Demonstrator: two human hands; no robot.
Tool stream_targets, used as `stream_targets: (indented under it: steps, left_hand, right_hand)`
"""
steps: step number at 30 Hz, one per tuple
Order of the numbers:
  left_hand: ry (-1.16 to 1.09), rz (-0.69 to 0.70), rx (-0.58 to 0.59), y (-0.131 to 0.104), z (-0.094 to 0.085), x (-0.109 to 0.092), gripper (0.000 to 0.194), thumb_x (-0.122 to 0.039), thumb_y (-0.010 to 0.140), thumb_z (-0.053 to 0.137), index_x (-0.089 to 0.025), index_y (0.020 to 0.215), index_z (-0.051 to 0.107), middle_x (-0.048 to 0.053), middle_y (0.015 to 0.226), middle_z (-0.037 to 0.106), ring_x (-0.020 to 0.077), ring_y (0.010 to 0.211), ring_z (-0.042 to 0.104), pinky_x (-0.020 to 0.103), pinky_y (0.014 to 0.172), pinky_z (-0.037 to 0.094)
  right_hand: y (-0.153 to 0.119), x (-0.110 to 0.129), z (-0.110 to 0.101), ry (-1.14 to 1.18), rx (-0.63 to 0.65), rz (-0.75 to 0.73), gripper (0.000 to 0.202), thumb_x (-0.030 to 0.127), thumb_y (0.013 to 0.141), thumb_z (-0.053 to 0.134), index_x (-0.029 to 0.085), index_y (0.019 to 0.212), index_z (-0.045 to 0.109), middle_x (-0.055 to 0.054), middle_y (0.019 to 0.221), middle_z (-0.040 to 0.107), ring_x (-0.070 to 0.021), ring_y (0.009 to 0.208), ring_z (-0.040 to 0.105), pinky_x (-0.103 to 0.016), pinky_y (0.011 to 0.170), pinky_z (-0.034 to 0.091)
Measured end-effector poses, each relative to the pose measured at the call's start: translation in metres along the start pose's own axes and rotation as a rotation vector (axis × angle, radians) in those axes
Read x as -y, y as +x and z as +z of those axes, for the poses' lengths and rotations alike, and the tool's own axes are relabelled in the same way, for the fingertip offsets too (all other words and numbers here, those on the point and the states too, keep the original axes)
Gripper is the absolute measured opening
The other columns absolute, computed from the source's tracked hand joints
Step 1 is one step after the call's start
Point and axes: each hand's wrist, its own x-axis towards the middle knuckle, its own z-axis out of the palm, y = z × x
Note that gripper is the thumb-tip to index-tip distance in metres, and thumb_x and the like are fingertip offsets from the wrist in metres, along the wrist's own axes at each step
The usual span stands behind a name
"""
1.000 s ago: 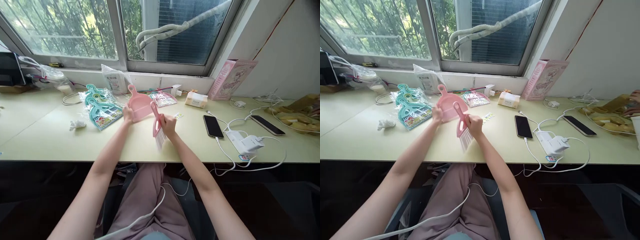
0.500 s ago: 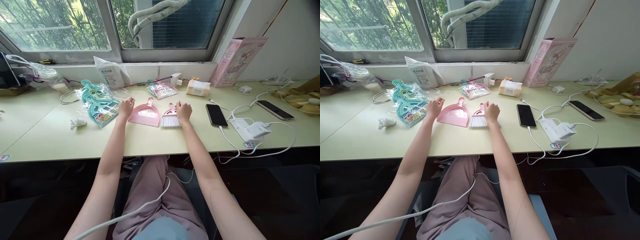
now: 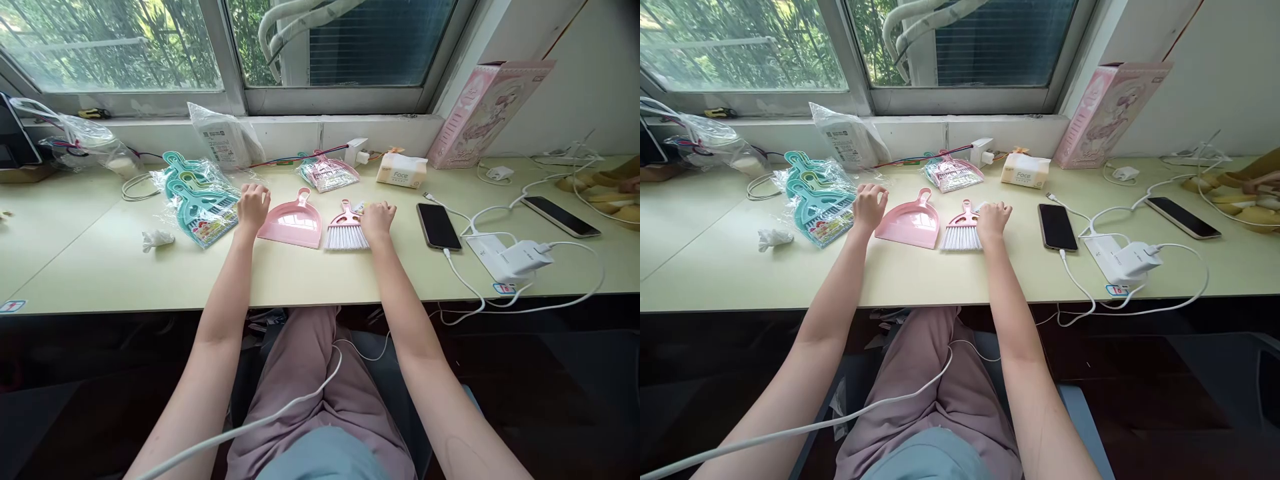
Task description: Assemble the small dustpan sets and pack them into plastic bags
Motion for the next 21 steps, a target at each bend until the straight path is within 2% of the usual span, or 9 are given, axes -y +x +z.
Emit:
stream_targets:
  steps: [2, 5, 8, 11, 13, 15, 18, 21]
  left_hand:
    - [-0.002, 0.064, 0.071, -0.001, 0.006, 0.000, 0.027, -0.034, 0.094, 0.048, -0.020, 0.104, 0.069, 0.013, 0.119, 0.061, 0.0322, 0.126, 0.044, 0.044, 0.098, 0.043]
    - [0.016, 0.127, 0.172, -0.004, 0.016, -0.001, 0.018, -0.029, 0.087, 0.059, -0.019, 0.093, 0.072, 0.013, 0.126, 0.059, 0.0314, 0.129, 0.043, 0.044, 0.108, 0.036]
    - [-0.027, 0.053, 0.179, -0.002, 0.018, 0.000, 0.013, -0.025, 0.083, 0.060, -0.020, 0.084, 0.072, 0.011, 0.125, 0.061, 0.0302, 0.126, 0.047, 0.041, 0.105, 0.039]
    - [-0.142, -0.179, 0.067, 0.004, 0.011, 0.004, 0.018, -0.023, 0.087, 0.053, -0.020, 0.093, 0.070, 0.011, 0.111, 0.067, 0.0271, 0.110, 0.059, 0.038, 0.094, 0.045]
    - [-0.208, -0.333, -0.086, 0.008, 0.004, 0.007, 0.025, -0.022, 0.090, 0.046, -0.020, 0.105, 0.066, 0.010, 0.104, 0.068, 0.0252, 0.102, 0.062, 0.037, 0.090, 0.046]
    - [-0.273, -0.422, -0.228, 0.013, -0.001, 0.010, 0.030, -0.024, 0.093, 0.040, -0.021, 0.115, 0.060, 0.010, 0.105, 0.068, 0.0242, 0.101, 0.063, 0.036, 0.089, 0.046]
    - [-0.415, -0.440, -0.289, 0.017, -0.004, 0.007, 0.035, -0.031, 0.094, 0.040, -0.020, 0.124, 0.054, 0.012, 0.112, 0.066, 0.0246, 0.104, 0.062, 0.037, 0.090, 0.047]
    - [-0.629, -0.300, -0.169, 0.016, 0.003, -0.005, 0.039, -0.036, 0.090, 0.046, -0.019, 0.123, 0.057, 0.012, 0.116, 0.067, 0.0247, 0.111, 0.061, 0.036, 0.091, 0.048]
  right_hand:
    - [0.000, 0.001, 0.001, -0.060, 0.023, -0.025, 0.021, 0.015, 0.090, 0.051, 0.012, 0.090, 0.072, -0.018, 0.093, 0.070, -0.0313, 0.103, 0.053, -0.047, 0.093, 0.030]
    - [-0.001, 0.002, 0.000, -0.040, 0.008, -0.051, 0.018, 0.017, 0.090, 0.054, 0.013, 0.091, 0.071, -0.019, 0.095, 0.071, -0.0321, 0.104, 0.055, -0.048, 0.095, 0.031]
    - [-0.002, 0.004, -0.006, 0.153, -0.053, -0.039, 0.017, 0.020, 0.091, 0.055, 0.016, 0.096, 0.071, -0.016, 0.102, 0.072, -0.0301, 0.103, 0.060, -0.046, 0.096, 0.036]
    - [-0.003, 0.008, -0.013, 0.473, -0.110, -0.046, 0.017, 0.023, 0.091, 0.058, 0.019, 0.101, 0.071, -0.012, 0.104, 0.074, -0.0262, 0.098, 0.065, -0.041, 0.091, 0.044]
    - [-0.004, 0.013, -0.017, 0.708, -0.112, -0.099, 0.017, 0.029, 0.089, 0.061, 0.019, 0.100, 0.071, -0.009, 0.100, 0.075, -0.0235, 0.093, 0.067, -0.038, 0.088, 0.049]
    - [-0.005, 0.019, -0.019, 0.949, -0.063, -0.160, 0.020, 0.036, 0.085, 0.067, 0.019, 0.096, 0.071, -0.007, 0.096, 0.076, -0.0212, 0.086, 0.070, -0.037, 0.085, 0.053]
    - [-0.008, 0.030, -0.017, 1.252, 0.037, -0.189, 0.029, 0.044, 0.075, 0.075, 0.020, 0.090, 0.072, -0.006, 0.090, 0.076, -0.0198, 0.078, 0.071, -0.036, 0.081, 0.057]
    - [-0.014, 0.041, -0.013, 1.378, 0.043, -0.181, 0.030, 0.045, 0.073, 0.077, 0.020, 0.090, 0.072, -0.005, 0.088, 0.076, -0.0199, 0.080, 0.072, -0.037, 0.082, 0.058]
